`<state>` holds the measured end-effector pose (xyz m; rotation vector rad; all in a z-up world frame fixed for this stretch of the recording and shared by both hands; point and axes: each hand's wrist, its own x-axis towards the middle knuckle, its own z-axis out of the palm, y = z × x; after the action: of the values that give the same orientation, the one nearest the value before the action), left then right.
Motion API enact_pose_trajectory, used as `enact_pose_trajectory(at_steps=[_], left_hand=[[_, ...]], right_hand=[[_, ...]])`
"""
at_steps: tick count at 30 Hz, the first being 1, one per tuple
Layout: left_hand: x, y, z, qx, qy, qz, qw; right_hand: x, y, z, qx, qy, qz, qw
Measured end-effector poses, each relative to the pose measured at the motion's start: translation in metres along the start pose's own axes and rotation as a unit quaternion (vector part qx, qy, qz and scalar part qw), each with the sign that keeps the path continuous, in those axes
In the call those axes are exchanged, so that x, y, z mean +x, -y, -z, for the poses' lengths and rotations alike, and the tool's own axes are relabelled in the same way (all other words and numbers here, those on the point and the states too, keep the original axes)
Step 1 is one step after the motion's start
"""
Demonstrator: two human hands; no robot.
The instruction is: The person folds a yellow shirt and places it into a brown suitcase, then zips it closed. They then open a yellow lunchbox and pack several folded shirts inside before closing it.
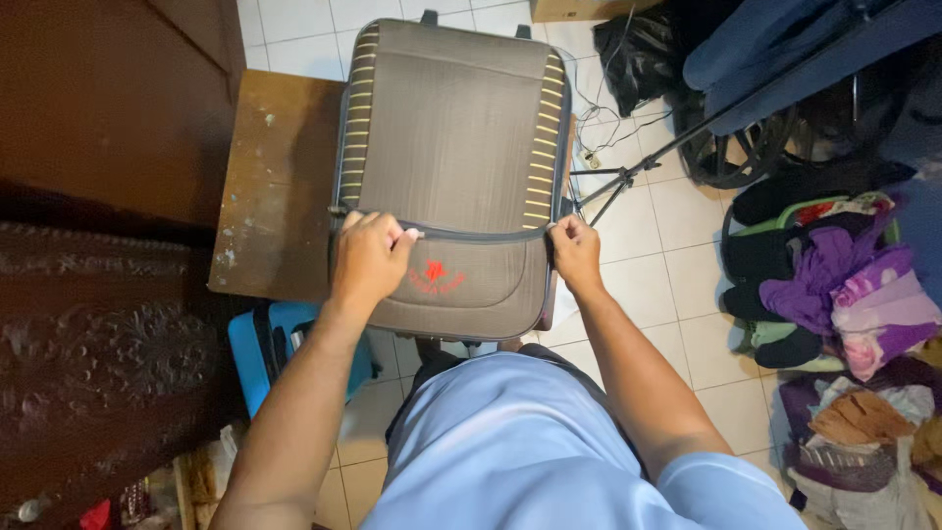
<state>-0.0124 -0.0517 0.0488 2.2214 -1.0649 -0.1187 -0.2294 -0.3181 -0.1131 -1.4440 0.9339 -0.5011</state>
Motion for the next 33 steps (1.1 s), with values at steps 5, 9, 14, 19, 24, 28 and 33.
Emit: enact_pose_trajectory(at_steps=[5, 9, 14, 19, 24, 28, 33], left_hand=[[0.01, 0.008, -0.001, -0.058, -0.01, 0.015, 0.998], [0.007, 0.015, -0.004, -0.076, -0.027, -0.012, 0.997], [0.01, 0.024, -0.001, -0.123, -0.012, 0.004, 0.992], [0.009, 0.027, 0.004, -0.1, -0.04, -0.026, 0.994], [0.007, 0.02, 0.006, -0.147, -0.014, 0.001, 0.989], [0.01, 0.014, 0.001, -0.134, -0.011, 0.042, 0.99], [0.009, -0.002, -0.013, -0.13, -0.005, 0.015, 0.991]], right_hand=[[0.017, 0.005, 0.001, 0.006, 0.0, 0.022, 1.0], [0.009, 0.001, 0.003, -0.004, -0.003, 0.051, 0.999], [0.01, 0.015, -0.001, -0.021, -0.005, 0.051, 0.998], [0.002, 0.026, -0.003, -0.07, -0.028, 0.022, 0.997], [-0.013, 0.063, -0.017, -0.154, -0.073, 0.033, 0.985], [-0.047, 0.114, -0.048, -0.343, -0.098, 0.335, 0.872], [-0.067, 0.148, -0.11, -0.311, 0.073, 0.466, 0.825]])
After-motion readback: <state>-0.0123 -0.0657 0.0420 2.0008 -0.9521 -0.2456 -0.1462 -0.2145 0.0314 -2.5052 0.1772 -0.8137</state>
